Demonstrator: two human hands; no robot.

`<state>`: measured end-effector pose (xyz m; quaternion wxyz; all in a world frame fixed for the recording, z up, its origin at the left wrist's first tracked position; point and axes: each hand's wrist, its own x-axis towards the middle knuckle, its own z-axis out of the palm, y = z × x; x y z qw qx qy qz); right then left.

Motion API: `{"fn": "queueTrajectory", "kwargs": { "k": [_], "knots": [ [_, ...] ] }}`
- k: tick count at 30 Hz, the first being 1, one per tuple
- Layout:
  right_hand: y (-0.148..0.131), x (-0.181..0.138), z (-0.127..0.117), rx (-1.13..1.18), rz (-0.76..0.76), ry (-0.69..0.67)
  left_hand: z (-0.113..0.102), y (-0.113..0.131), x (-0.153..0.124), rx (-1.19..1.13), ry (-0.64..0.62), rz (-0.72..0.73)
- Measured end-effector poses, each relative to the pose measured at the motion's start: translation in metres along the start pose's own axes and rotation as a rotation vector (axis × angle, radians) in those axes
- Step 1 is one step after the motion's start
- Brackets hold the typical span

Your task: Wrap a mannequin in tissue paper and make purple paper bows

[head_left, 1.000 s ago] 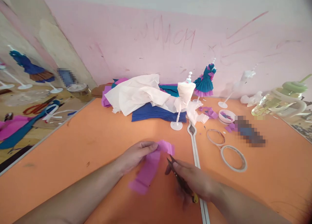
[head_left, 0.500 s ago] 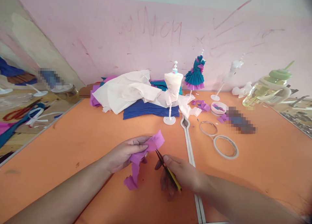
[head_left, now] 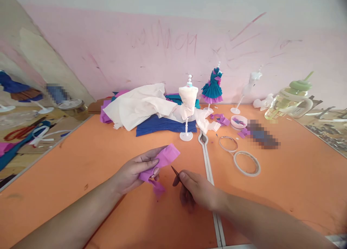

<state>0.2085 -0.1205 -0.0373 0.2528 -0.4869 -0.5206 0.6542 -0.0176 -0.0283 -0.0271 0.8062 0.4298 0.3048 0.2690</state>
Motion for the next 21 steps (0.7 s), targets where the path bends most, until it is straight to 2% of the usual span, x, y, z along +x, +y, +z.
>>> {"fn": "queueTrajectory", "kwargs": {
  "k": [7, 14, 21],
  "knots": [
    [-0.003, -0.001, -0.003, -0.025, -0.040, 0.015, 0.011, -0.008, 0.002, 0.076, -0.011, -0.020],
    [-0.003, -0.001, -0.007, -0.121, -0.070, 0.052, 0.013, -0.006, -0.001, 0.042, 0.088, 0.054],
    [-0.007, -0.002, -0.003, -0.163, -0.102, 0.060, 0.016, -0.008, -0.001, 0.122, 0.089, 0.062]
  ]
}}
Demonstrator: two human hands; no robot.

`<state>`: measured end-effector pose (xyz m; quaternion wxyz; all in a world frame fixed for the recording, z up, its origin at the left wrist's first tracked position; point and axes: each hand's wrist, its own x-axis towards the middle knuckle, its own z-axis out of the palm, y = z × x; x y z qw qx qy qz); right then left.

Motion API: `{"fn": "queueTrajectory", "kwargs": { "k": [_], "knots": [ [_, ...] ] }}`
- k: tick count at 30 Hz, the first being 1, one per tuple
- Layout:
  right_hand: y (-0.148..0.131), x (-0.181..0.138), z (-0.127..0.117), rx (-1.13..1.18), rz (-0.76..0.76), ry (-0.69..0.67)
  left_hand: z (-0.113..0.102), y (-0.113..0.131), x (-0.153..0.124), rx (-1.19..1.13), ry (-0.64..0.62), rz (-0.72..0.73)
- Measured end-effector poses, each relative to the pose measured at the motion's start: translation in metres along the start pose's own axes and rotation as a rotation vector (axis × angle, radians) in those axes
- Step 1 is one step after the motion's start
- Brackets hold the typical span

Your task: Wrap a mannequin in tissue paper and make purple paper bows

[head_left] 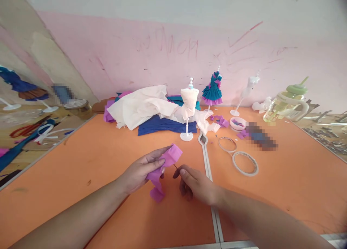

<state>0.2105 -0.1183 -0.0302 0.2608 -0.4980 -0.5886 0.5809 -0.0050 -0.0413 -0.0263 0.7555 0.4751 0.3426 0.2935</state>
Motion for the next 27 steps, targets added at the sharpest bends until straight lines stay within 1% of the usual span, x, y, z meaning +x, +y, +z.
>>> {"fn": "queueTrajectory", "kwargs": {
  "k": [5, 11, 15, 21, 27],
  "knots": [
    [-0.0015, 0.0003, 0.0001, -0.004, 0.003, 0.018, 0.0032, -0.0013, -0.0024, 0.066, 0.007, 0.003],
    [-0.0016, 0.0011, -0.0029, -0.030, 0.009, 0.031, 0.0043, 0.0034, -0.0029, -0.042, 0.056, 0.049],
    [-0.0006, 0.0019, -0.0023, -0.036, -0.017, 0.035, 0.0043, 0.0034, -0.0024, -0.030, 0.051, 0.040],
    [-0.0011, 0.0011, -0.0013, 0.001, 0.003, 0.012, 0.0066, 0.0016, -0.0033, -0.022, 0.038, 0.030],
    [-0.0056, 0.0002, -0.0007, -0.052, -0.034, 0.048, 0.0097, 0.0021, -0.0041, 0.052, 0.010, 0.017]
  ]
}}
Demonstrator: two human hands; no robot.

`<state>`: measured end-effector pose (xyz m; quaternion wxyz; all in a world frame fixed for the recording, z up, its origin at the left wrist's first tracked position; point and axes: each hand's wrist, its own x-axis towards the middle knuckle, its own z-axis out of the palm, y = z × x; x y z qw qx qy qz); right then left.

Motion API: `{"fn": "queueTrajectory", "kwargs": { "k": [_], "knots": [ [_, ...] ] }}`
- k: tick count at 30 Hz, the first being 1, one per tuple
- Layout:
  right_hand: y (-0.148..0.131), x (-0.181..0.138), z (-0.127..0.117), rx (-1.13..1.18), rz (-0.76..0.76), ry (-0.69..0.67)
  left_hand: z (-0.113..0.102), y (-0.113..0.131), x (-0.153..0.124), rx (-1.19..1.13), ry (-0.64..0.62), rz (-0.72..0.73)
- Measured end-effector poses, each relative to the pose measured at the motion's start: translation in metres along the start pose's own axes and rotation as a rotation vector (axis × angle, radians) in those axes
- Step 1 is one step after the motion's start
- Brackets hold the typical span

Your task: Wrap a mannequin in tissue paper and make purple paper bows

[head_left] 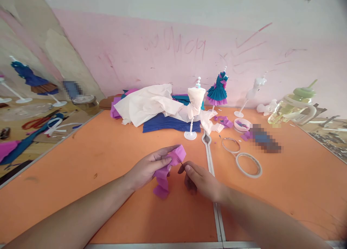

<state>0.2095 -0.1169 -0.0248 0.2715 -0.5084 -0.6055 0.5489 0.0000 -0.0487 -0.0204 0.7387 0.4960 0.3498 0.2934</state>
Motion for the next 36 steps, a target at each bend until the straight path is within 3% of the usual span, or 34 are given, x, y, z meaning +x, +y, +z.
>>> {"fn": "queueTrajectory", "kwargs": {
  "k": [15, 29, 36],
  "knots": [
    [-0.004, 0.002, 0.000, 0.008, 0.006, 0.098, 0.003, -0.003, -0.001, 0.109, -0.027, -0.020],
    [-0.011, 0.000, -0.003, 0.130, 0.041, 0.005, 0.006, 0.001, -0.003, 0.203, -0.064, 0.040],
    [-0.016, 0.000, -0.003, 0.122, 0.069, 0.000, 0.003, 0.004, -0.003, 0.270, -0.007, 0.082]
  ]
}}
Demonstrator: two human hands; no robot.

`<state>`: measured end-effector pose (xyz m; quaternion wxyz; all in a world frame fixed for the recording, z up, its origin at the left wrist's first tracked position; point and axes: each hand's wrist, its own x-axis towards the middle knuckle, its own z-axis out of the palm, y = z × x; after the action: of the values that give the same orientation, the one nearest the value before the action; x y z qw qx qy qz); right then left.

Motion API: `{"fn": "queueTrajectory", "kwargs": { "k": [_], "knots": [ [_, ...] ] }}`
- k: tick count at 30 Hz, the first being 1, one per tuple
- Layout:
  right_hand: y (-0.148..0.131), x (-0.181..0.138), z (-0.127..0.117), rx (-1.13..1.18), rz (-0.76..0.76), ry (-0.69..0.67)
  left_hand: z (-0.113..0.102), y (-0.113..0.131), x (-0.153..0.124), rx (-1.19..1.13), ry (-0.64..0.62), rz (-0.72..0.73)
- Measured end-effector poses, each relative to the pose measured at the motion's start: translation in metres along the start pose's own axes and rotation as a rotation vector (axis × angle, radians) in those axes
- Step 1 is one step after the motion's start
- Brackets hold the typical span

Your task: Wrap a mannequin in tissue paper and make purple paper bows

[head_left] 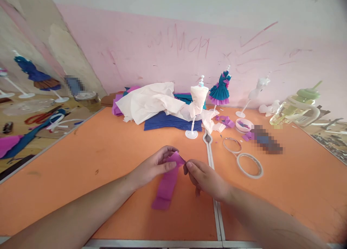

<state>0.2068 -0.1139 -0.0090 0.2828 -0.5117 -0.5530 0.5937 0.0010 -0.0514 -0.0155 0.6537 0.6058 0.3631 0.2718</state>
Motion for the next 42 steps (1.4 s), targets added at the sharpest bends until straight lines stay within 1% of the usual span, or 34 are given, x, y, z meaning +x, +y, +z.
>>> {"fn": "queueTrajectory", "kwargs": {
  "k": [5, 8, 10, 15, 21, 27, 33, 38, 42],
  "knots": [
    [0.000, 0.000, 0.002, -0.013, 0.015, -0.024, 0.002, -0.002, 0.002, 0.044, 0.050, 0.020],
    [0.002, 0.000, 0.002, 0.000, 0.016, -0.039, 0.004, -0.001, 0.002, 0.106, 0.095, 0.005],
    [0.004, 0.000, 0.002, 0.023, 0.017, -0.054, 0.005, 0.001, 0.000, 0.126, 0.104, -0.003],
    [0.005, 0.001, 0.002, 0.087, 0.014, -0.077, 0.008, 0.005, -0.004, 0.088, 0.157, 0.062],
    [0.003, 0.000, 0.004, 0.190, 0.006, -0.102, 0.010, 0.002, -0.006, 0.072, 0.092, 0.108],
    [0.005, 0.000, 0.004, 0.175, -0.015, -0.112, 0.010, 0.001, -0.006, 0.060, 0.062, 0.127],
    [0.009, 0.001, 0.002, 0.169, -0.040, -0.151, 0.007, -0.003, -0.005, 0.077, 0.121, 0.091],
    [0.008, 0.000, 0.002, 0.168, -0.042, -0.174, 0.006, -0.003, -0.005, 0.091, 0.111, 0.096],
    [0.007, 0.000, 0.003, 0.166, -0.059, -0.164, 0.007, -0.003, -0.004, 0.102, 0.102, 0.100]
  ]
}}
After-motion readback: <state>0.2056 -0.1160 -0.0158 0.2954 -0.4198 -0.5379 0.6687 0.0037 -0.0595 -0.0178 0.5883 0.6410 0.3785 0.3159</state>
